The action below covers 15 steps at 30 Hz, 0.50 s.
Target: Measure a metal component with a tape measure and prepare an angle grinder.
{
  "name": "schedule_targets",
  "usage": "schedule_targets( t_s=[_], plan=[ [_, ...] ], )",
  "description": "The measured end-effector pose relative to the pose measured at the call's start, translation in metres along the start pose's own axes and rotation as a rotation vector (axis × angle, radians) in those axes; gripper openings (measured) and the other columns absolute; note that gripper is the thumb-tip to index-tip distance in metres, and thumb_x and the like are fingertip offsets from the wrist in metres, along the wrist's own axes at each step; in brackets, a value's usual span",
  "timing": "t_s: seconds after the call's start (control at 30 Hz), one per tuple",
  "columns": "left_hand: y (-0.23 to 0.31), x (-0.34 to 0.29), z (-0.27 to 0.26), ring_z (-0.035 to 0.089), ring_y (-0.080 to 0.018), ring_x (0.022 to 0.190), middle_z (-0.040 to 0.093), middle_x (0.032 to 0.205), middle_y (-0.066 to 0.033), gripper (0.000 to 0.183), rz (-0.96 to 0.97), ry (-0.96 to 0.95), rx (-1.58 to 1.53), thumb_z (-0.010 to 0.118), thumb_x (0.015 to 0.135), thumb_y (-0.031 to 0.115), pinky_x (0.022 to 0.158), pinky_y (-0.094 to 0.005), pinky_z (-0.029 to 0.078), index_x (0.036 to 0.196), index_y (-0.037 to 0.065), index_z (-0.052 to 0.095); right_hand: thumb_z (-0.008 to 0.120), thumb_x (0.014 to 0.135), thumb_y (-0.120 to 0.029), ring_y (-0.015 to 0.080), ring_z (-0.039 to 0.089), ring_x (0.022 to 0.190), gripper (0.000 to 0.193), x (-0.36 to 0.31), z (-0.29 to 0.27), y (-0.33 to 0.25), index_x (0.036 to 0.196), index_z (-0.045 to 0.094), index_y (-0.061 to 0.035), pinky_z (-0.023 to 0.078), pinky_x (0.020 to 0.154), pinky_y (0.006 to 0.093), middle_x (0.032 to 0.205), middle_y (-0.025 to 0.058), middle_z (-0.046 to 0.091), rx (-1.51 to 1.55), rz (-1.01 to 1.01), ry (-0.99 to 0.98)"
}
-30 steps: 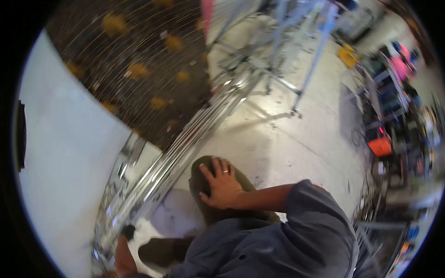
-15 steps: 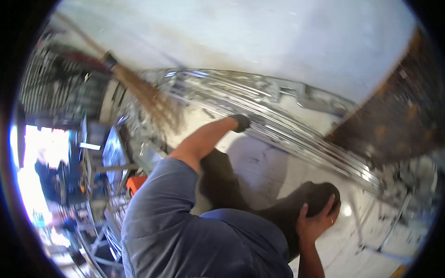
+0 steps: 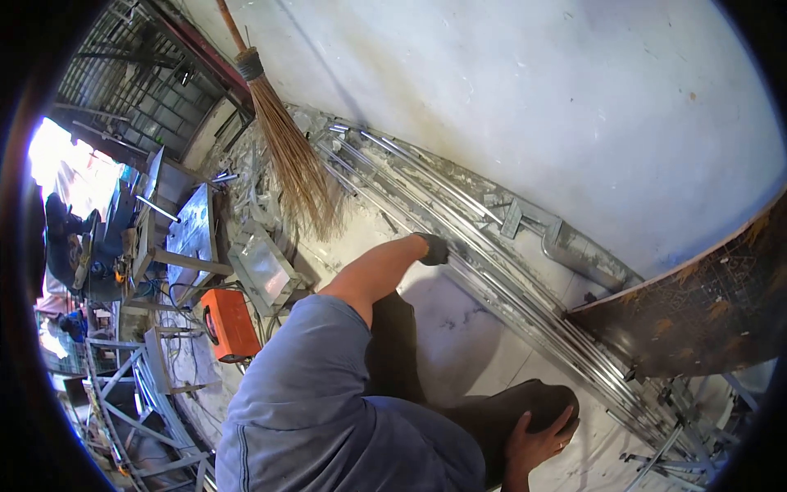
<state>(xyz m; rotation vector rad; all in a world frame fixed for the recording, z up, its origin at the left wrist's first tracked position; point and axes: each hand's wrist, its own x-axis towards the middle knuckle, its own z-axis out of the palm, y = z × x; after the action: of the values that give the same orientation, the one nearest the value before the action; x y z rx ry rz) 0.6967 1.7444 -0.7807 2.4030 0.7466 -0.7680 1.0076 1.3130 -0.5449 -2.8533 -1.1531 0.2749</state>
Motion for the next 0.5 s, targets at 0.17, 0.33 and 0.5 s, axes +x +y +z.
schedule_targets(
  t_s=[0.17,0.33,0.5],
  plan=[
    [-0.109,-0.102,-0.004,0.060,-0.0308,0.131,0.069,0.135,-0.0107,0.040,-0.672,0.003,0.342,0.064,0.092,0.041,0.112,-0.0438,0.044,0.121,0.017,0.077,0.073,0.082,-0.040,0.0467,0.036,0.143,0.094,-0.007,-0.009,0.004,0.160,0.030,-0.0117,0.035,0.111,0.0612,0.160,0.0276,0.030,0.055,-0.040,0.065],
    [-0.107,-0.087,-0.005,0.065,-0.0318,0.119,0.071,0.129,-0.0090,0.058,-0.565,-0.131,0.200,0.072,0.080,0.060,0.105,-0.0436,0.048,0.119,0.018,0.078,0.073,0.086,-0.062,0.0572,0.049,0.126,0.095,-0.013,-0.022,0.013,0.156,0.039,-0.0085,0.047,0.100,0.0631,0.148,0.0367,0.039,0.031,-0.114,0.125],
    [0.015,-0.024,-0.007,0.065,-0.0378,0.120,0.072,0.124,-0.0170,0.067,-0.171,-0.112,-0.093,0.059,0.090,0.067,0.102,-0.0476,0.050,0.121,0.010,0.075,0.071,0.085,-0.067,0.0584,0.049,0.126,0.098,-0.008,-0.007,0.019,0.157,0.038,-0.0090,0.047,0.100,0.0636,0.148,0.0377,0.039,0.025,-0.126,0.149]
  ],
)
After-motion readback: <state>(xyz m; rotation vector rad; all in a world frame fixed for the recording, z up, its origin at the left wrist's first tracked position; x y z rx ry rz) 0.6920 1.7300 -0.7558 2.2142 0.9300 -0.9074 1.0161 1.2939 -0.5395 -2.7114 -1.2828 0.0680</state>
